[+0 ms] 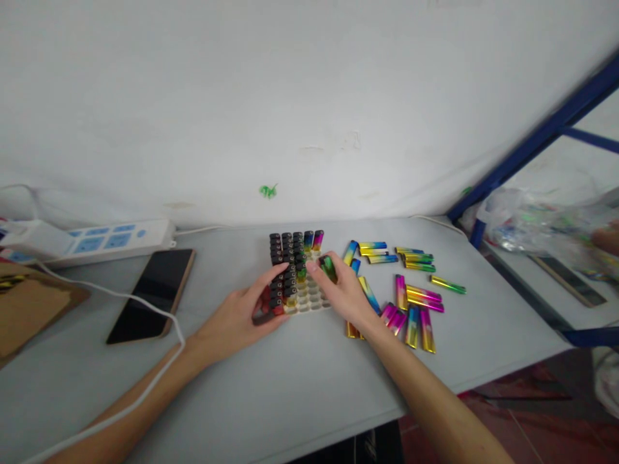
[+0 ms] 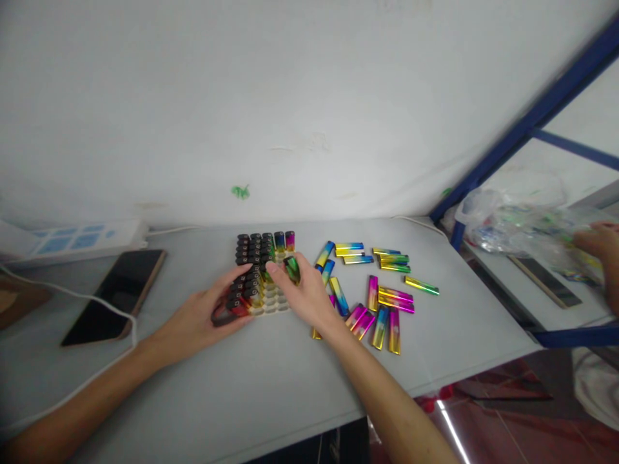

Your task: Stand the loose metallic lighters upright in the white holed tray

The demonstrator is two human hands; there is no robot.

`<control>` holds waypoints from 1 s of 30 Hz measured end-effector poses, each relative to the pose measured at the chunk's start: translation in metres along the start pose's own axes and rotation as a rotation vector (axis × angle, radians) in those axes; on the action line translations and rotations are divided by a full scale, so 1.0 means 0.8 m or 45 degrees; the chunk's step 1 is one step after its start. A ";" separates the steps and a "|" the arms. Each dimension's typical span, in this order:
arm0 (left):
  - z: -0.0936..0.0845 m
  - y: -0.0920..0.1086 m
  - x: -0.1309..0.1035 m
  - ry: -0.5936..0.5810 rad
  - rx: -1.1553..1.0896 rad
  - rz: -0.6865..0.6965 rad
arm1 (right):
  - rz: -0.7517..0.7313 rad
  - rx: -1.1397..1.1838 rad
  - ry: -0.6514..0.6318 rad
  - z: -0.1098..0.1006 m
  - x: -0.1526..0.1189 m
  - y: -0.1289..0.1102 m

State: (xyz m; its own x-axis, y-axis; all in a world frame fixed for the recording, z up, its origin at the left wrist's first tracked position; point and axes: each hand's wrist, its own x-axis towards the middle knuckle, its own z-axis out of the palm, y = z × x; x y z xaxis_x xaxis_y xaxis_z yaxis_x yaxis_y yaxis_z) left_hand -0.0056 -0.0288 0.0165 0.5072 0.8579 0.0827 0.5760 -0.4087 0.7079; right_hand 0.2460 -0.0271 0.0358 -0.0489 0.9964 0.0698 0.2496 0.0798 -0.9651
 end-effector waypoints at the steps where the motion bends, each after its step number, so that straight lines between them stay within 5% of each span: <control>1: 0.000 -0.001 0.000 0.002 0.007 -0.002 | -0.024 -0.011 -0.011 -0.001 0.000 0.002; 12: 0.002 -0.001 0.000 0.019 -0.007 0.018 | -0.430 -0.458 -0.050 -0.018 0.006 0.006; 24: 0.002 -0.002 -0.001 0.018 -0.003 0.025 | -0.607 -0.800 -0.256 -0.026 0.005 0.009; 30: 0.000 -0.001 0.000 0.018 0.032 0.026 | -0.536 -1.026 -0.299 -0.021 0.002 0.000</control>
State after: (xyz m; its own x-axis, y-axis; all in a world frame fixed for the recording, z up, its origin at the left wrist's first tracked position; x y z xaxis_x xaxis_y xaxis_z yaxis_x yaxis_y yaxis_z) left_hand -0.0061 -0.0288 0.0157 0.5096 0.8538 0.1070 0.5818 -0.4335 0.6882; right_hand 0.2620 -0.0254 0.0403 -0.4597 0.8561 0.2361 0.7569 0.5167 -0.4000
